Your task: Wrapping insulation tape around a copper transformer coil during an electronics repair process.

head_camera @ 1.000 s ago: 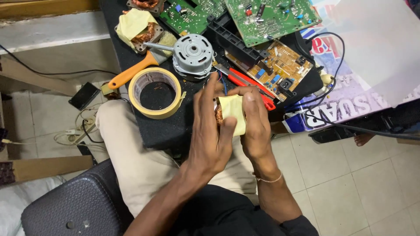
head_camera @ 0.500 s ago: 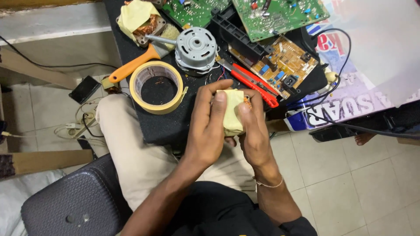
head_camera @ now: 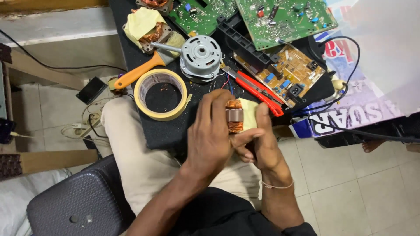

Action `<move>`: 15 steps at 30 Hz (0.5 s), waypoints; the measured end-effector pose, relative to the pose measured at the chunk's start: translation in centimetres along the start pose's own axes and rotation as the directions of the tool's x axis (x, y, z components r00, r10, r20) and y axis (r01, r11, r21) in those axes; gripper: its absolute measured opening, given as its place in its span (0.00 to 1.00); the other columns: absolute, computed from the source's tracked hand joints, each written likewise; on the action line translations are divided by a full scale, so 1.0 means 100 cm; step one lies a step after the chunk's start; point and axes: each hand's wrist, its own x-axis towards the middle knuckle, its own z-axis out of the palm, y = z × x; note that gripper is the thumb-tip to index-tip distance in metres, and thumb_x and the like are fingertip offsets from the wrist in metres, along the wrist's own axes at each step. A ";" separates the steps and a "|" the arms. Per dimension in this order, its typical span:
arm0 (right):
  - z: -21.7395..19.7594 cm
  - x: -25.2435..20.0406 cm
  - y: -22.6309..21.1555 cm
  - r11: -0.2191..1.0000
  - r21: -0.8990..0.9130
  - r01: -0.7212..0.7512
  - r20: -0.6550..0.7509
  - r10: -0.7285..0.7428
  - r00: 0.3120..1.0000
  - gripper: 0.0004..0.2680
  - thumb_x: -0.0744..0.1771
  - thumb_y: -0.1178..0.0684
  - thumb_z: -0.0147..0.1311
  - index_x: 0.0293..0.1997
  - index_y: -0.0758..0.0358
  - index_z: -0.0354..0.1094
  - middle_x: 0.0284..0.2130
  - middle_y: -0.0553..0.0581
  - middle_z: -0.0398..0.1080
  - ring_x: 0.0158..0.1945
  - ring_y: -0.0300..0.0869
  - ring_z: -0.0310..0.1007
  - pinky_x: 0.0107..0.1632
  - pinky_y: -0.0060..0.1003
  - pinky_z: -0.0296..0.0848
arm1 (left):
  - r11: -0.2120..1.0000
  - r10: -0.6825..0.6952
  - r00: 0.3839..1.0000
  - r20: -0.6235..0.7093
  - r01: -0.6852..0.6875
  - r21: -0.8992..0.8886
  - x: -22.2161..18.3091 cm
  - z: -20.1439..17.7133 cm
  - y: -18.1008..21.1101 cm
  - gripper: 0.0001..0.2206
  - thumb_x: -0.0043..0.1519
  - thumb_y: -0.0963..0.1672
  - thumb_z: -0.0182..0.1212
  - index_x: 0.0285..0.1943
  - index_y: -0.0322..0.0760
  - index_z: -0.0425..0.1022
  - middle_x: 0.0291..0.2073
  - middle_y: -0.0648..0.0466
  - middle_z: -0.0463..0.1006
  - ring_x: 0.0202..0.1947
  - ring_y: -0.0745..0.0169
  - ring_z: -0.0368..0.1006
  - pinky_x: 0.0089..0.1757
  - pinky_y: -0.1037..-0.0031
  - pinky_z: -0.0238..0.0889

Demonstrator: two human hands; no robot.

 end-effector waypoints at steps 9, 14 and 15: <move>-0.022 0.002 -0.009 0.999 -0.033 -0.025 0.070 0.028 0.997 0.25 0.69 0.27 0.32 0.31 0.61 0.64 0.12 0.50 0.58 0.12 0.36 0.55 0.17 0.29 0.54 | 0.993 0.065 0.967 0.246 -0.039 -0.112 0.001 -0.007 -0.005 0.34 0.62 0.57 0.59 0.66 0.27 0.61 0.54 0.40 0.69 0.55 0.42 0.70 0.52 0.56 0.69; -0.043 0.012 0.006 0.986 -0.118 -0.119 0.096 0.131 0.987 0.31 0.66 0.22 0.27 0.20 0.65 0.62 0.09 0.56 0.60 0.08 0.37 0.53 0.12 0.28 0.47 | 0.988 0.099 0.977 0.187 -0.119 0.102 -0.004 0.000 -0.013 0.30 0.66 0.58 0.48 0.62 0.29 0.65 0.47 0.46 0.75 0.46 0.50 0.75 0.43 0.67 0.70; -0.044 0.011 0.007 0.984 -0.100 -0.147 0.081 0.155 0.985 0.31 0.67 0.23 0.26 0.21 0.64 0.62 0.10 0.55 0.59 0.09 0.38 0.53 0.14 0.28 0.48 | 0.994 0.090 0.982 0.166 -0.100 0.048 -0.003 0.000 -0.013 0.33 0.65 0.60 0.43 0.63 0.29 0.65 0.45 0.46 0.75 0.44 0.50 0.76 0.42 0.66 0.70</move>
